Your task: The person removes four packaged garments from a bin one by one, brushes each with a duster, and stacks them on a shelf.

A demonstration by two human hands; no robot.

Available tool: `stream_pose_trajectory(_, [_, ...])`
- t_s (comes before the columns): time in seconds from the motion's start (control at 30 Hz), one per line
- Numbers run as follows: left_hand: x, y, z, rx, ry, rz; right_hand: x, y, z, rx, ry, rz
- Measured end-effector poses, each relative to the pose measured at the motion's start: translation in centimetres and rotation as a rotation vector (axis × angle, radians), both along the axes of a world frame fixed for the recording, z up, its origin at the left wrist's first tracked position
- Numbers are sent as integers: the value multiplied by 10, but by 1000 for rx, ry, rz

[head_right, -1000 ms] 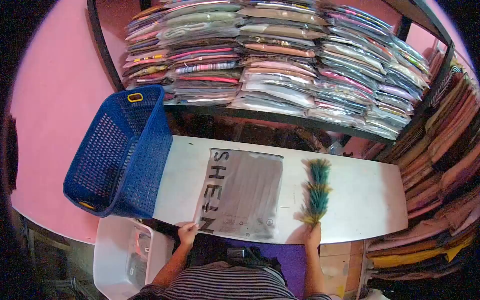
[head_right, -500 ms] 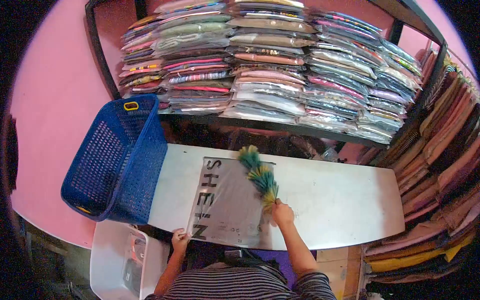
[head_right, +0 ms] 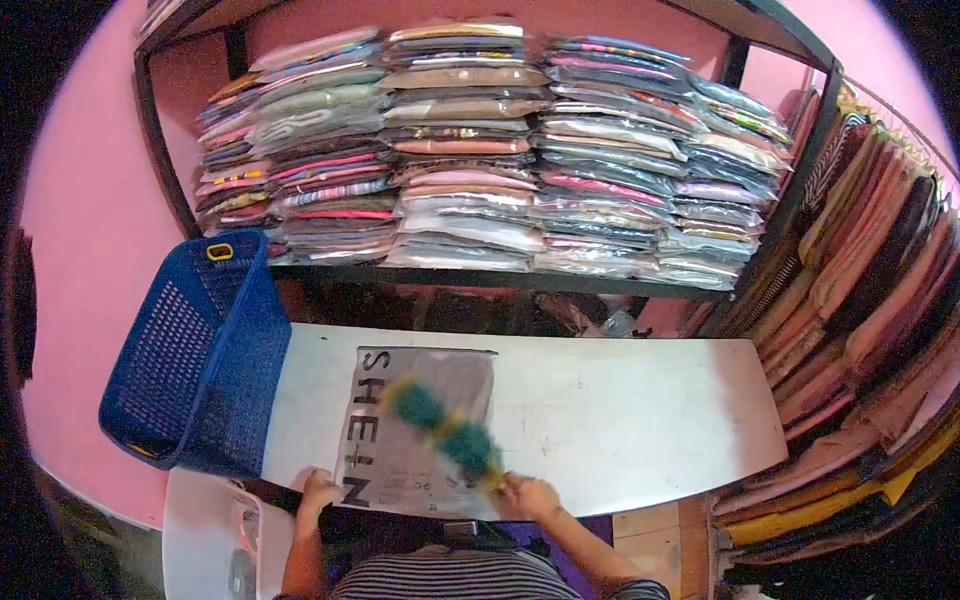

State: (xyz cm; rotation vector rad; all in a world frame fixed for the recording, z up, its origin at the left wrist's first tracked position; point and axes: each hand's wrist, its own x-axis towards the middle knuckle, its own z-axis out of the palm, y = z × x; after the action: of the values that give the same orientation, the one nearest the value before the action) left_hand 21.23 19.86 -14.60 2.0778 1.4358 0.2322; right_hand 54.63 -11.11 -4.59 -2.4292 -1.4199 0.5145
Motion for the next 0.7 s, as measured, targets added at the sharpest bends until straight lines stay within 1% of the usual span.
stream_pose_trajectory(0.03, [17, 5, 11, 1, -2, -9, -6, -6, -10, 179, 36, 109])
stream_pose_trajectory(0.1, [53, 8, 36, 30, -147, -7, -15, -9, 7, 18, 35, 183])
stream_pose_trajectory(0.13, [67, 6, 47, 29, -149, -15, -12, -12, 3, 18, 33, 175])
stream_pose_trajectory(0.2, [89, 1, 64, -150, -392, 107, 3, -19, -12, 87, 29, -33])
stream_pose_trajectory(0.23, [96, 4, 63, -149, -395, 102, 11, -24, -15, 90, 26, -39])
stream_pose_trajectory(0.3, [108, 10, 64, -373, -477, 129, 31, -41, -19, 130, 166, -389])
stream_pose_trajectory(0.33, [111, 7, 76, -371, -475, 125, 44, -55, -35, 304, 177, -410])
stream_pose_trajectory(0.37, [116, 0, 100, -557, -416, 135, 53, -69, -52, 478, 186, -428])
stream_pose_trajectory(0.4, [121, -4, 119, -742, -354, 145, 58, -80, -52, 480, 185, -430])
stream_pose_trajectory(0.43, [124, -5, 127, -743, -355, 143, 61, -91, -50, 518, 595, -616])
stream_pose_trajectory(0.47, [127, -6, 133, -790, -452, 179, 62, -99, -49, 540, 1011, -792])
stream_pose_trajectory(0.5, [131, -7, 145, -835, -551, 216, 59, -102, -40, 539, 1008, -791])
stream_pose_trajectory(0.53, [142, -25, 196, -785, -561, 223, 56, -103, -29, 586, 1104, -829])
stream_pose_trajectory(0.57, [146, -14, 191, -773, -693, 201, 54, -103, -24, 632, 1201, -865])
stream_pose_trajectory(0.6, [152, 0, 193, -880, -717, 183, 56, -104, -27, 629, 1202, -862])
stream_pose_trajectory(0.63, [163, -15, 234, -721, -772, 69, 58, -105, -33, 646, 1244, -866])
stream_pose_trajectory(0.67, [171, -12, 242, -661, -762, 75, 58, -105, -37, 661, 1288, -870])
stream_pose_trajectory(0.7, [179, -19, 265, -634, -767, 11, 57, -105, -35, 653, 1292, -868])
